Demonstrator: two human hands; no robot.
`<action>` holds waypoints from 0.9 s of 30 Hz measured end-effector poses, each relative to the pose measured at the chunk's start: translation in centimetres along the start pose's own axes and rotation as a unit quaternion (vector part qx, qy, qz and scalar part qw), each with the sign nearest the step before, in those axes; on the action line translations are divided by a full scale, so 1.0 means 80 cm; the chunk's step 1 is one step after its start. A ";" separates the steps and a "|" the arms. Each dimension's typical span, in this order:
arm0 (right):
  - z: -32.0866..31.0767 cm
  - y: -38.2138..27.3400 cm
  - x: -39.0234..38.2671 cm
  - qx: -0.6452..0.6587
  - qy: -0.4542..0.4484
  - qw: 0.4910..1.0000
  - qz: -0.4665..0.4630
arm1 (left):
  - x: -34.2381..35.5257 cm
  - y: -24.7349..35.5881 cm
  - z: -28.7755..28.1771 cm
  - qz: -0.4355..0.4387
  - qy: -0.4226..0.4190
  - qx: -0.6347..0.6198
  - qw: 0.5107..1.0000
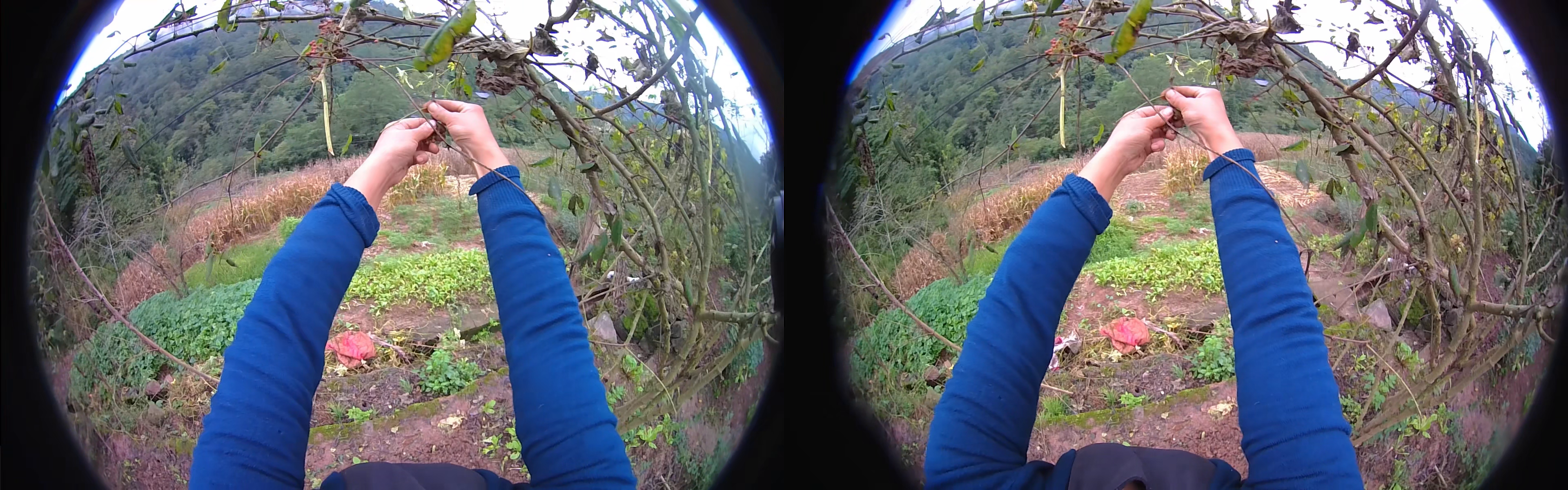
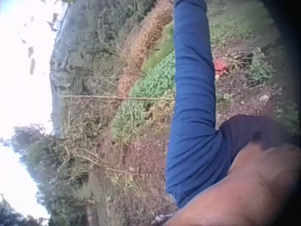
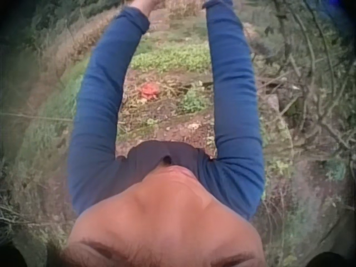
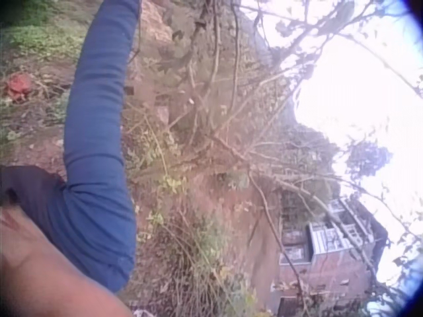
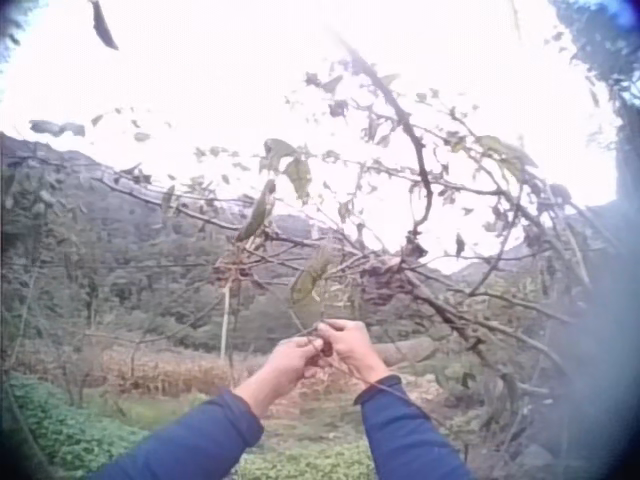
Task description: The person picks small red berries from a tree branch by hand and places them into a white bowl on the ground. The person repeatedly reaches for clusters of berries, plucks them, and deposits them into the bowl.
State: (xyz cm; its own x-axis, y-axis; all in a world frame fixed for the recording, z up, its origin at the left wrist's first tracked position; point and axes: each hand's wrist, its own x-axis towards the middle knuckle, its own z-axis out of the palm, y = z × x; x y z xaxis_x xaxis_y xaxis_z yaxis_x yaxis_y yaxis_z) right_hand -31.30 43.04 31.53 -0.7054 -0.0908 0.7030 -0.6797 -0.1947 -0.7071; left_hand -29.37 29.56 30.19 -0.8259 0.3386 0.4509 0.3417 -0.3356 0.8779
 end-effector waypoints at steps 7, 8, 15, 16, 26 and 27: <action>0.006 0.006 0.003 -0.010 0.010 0.999 -0.040 | 0.019 -0.017 -0.021 0.260 0.064 0.369 0.890; 0.007 0.007 0.003 -0.010 0.013 0.999 -0.043 | 0.021 -0.017 -0.028 0.363 0.066 0.502 0.782; -0.009 0.004 0.002 -0.034 0.012 0.999 -0.035 | 0.013 0.015 -0.028 0.530 -0.027 0.622 0.576; -0.006 0.004 0.003 -0.017 0.003 1.000 -0.024 | 0.008 0.014 -0.031 0.502 -0.014 0.604 0.619; -0.015 0.019 0.012 -0.065 0.027 0.996 -0.045 | -0.119 0.008 -0.035 -0.152 0.122 -0.290 0.937; -0.015 0.020 0.015 -0.058 0.025 0.997 -0.044 | -0.134 0.021 -0.029 -0.122 0.146 -0.257 0.947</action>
State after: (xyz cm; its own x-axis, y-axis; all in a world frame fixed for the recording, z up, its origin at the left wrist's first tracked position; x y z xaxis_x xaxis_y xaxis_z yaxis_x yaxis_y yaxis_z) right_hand -33.48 43.80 31.16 -0.6488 -0.0289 0.7604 -0.7564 -0.0846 -0.6486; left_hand -20.98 23.33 26.46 -0.9668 0.2287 0.1143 -0.0773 -0.6877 0.7219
